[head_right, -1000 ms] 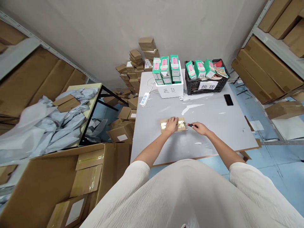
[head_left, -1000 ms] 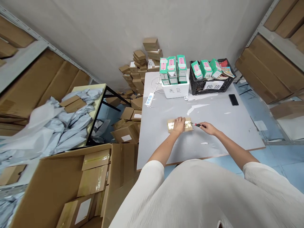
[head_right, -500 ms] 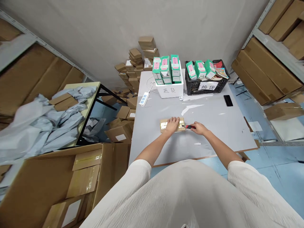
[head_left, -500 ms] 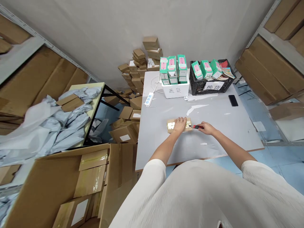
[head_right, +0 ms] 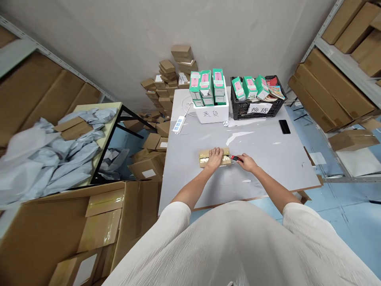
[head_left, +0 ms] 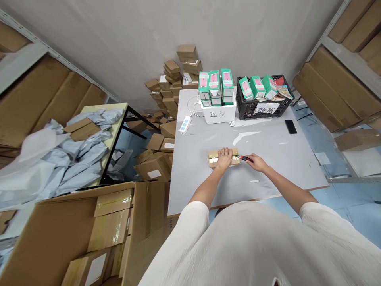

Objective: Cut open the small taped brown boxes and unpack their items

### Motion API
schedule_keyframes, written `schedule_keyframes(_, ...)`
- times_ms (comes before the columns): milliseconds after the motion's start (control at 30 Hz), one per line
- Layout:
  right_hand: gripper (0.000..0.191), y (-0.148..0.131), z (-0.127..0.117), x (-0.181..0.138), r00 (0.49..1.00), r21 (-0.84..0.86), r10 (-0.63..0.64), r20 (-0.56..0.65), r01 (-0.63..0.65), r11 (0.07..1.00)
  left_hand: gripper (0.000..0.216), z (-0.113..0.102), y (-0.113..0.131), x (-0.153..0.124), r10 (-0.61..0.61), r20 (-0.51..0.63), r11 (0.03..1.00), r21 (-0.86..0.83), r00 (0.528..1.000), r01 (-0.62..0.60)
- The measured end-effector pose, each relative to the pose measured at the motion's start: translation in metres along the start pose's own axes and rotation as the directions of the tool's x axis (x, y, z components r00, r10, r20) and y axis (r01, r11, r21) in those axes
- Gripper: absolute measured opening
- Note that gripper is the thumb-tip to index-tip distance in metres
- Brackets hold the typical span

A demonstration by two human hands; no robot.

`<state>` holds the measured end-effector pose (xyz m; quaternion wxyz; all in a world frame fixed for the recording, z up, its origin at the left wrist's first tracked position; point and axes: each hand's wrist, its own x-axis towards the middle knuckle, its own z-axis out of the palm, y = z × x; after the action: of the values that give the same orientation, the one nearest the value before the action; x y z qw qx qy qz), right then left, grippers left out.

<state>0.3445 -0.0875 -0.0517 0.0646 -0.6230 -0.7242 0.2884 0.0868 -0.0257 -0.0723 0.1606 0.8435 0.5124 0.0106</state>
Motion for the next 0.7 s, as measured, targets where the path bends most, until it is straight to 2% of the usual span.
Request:
schedule_keyframes(167,0.047,0.007,0.001,-0.001,0.999,-0.057,-0.044,-0.024,0.042,0.997,0.073,0.006,-0.003,-0.005,-0.014,-0.033,1.000,-0.004,0.999,0.014)
schedule_keyframes(300,0.048,0.023,-0.011,-0.008,0.992,-0.040,0.044,-0.120,-0.049,0.998,0.072,0.009,-0.007,-0.007,0.001,-0.035,1.000,0.002,0.999,-0.001)
schedule_keyframes(433,0.047,0.036,-0.019,-0.009,0.987,0.001,0.043,-0.155,-0.043,0.999,0.069,0.009,-0.008,-0.006,-0.006,-0.035,1.000,-0.029,0.999,0.005)
schedule_keyframes(567,0.043,0.041,-0.011,0.000,0.970,0.053,0.114,-0.214,-0.105,0.993,0.059,0.007,-0.006,-0.005,-0.045,-0.057,0.995,-0.097,0.997,0.039)
schedule_keyframes(700,0.036,0.053,0.003,0.010,0.947,0.099,0.238,-0.214,-0.221,0.970,0.047,0.002,-0.011,-0.013,-0.043,-0.083,0.982,-0.185,0.996,0.027)
